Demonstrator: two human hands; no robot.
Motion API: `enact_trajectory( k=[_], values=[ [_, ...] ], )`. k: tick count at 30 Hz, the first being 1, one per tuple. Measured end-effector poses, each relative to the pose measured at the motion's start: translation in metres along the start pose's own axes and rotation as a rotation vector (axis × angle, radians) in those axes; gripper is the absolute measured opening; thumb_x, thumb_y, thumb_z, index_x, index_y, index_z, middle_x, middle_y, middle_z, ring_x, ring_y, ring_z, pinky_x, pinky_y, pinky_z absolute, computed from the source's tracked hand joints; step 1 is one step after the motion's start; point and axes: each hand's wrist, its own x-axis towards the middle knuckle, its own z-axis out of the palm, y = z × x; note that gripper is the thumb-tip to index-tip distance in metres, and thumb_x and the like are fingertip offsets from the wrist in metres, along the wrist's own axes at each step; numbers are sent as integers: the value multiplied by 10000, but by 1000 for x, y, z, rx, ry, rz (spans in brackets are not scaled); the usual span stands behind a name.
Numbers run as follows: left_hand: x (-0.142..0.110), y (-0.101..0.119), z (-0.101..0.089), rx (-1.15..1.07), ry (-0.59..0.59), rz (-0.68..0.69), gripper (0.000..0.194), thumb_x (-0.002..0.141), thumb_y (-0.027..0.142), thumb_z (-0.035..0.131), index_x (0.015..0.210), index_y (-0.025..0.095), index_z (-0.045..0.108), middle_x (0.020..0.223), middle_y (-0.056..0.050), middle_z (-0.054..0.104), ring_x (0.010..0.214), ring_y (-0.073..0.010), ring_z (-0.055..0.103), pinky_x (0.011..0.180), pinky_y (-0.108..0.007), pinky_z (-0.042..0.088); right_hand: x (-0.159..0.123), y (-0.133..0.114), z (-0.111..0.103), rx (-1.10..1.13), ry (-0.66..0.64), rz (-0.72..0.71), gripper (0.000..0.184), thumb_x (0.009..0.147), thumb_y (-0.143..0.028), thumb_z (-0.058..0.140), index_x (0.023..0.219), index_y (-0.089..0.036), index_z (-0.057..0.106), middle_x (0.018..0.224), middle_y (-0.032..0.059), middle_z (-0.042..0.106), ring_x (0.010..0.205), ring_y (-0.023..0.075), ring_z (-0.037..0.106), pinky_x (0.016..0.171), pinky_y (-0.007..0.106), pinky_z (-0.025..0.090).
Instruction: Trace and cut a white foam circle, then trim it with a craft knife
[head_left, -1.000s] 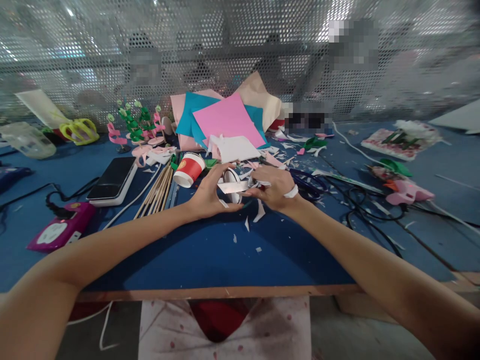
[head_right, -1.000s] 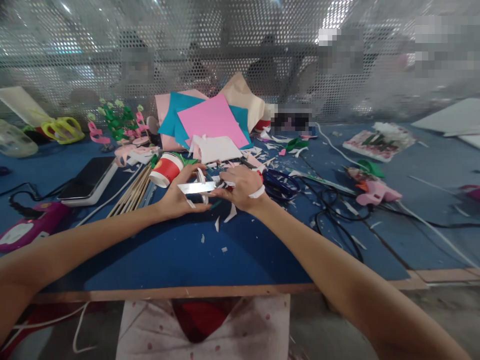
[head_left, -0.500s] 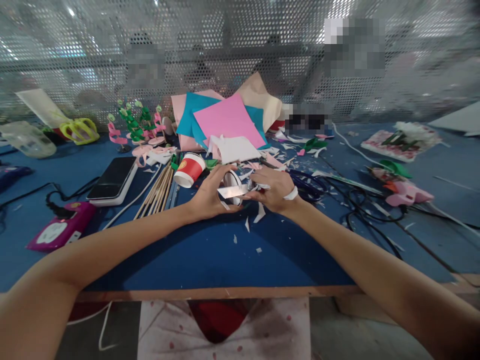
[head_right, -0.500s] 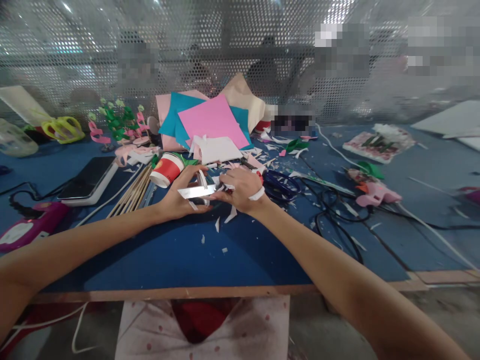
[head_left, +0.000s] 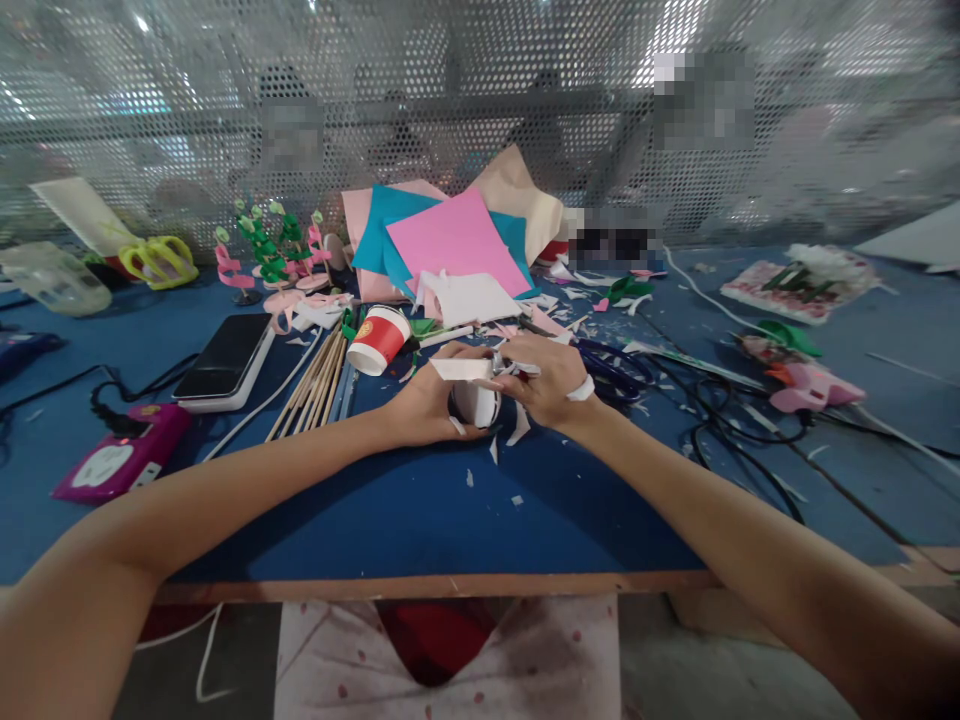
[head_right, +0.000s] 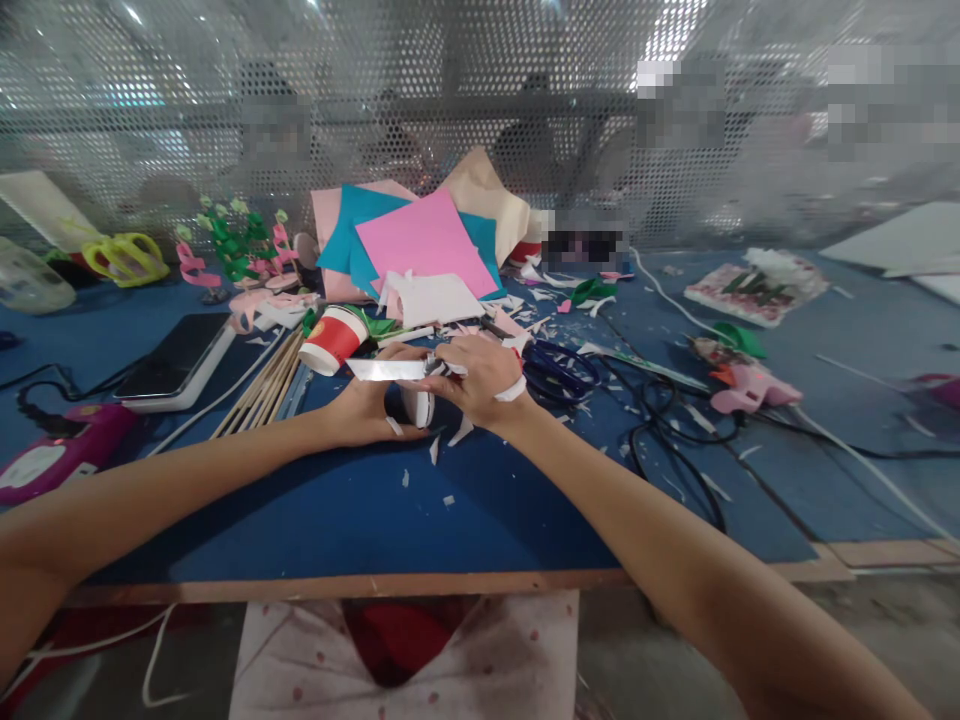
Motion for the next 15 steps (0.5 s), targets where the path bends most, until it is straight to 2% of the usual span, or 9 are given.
enact_trajectory(
  k=[3, 8, 11, 15],
  values=[
    [-1, -2, 2, -31, -14, -7, 649, 615, 320, 754, 1186, 181, 479, 1193, -141, 549, 1145, -312, 520, 986, -498, 435, 3, -2, -1, 36, 27, 22, 677, 890, -632, 129, 684, -173, 581, 557, 34, 511, 560, 145, 459, 544, 263, 304],
    [-5, -13, 6, -76, 114, -183, 747, 583, 346, 775, 1225, 156, 443, 1309, -176, 461, 1254, -329, 434, 992, -487, 439, 2, 6, 3, 65, 87, 53, 615, 905, -610, 175, 590, -187, 490, 539, 22, 501, 524, 128, 445, 516, 259, 290],
    [-4, -14, 6, -109, 149, -234, 836, 568, 346, 788, 1285, 168, 396, 1338, -172, 433, 1270, -325, 417, 1009, -491, 426, 1, 10, 5, 71, 28, 67, 637, 884, -651, 158, 578, -191, 476, 537, 22, 499, 528, 133, 453, 511, 260, 286],
    [-2, -12, 3, -135, 146, -226, 873, 577, 341, 795, 1325, 184, 375, 1347, -160, 431, 1272, -324, 412, 1067, -519, 353, -1, 11, 7, 70, -39, 43, 685, 872, -670, 119, 610, -186, 527, 540, 32, 510, 549, 148, 478, 533, 264, 310]
  ],
)
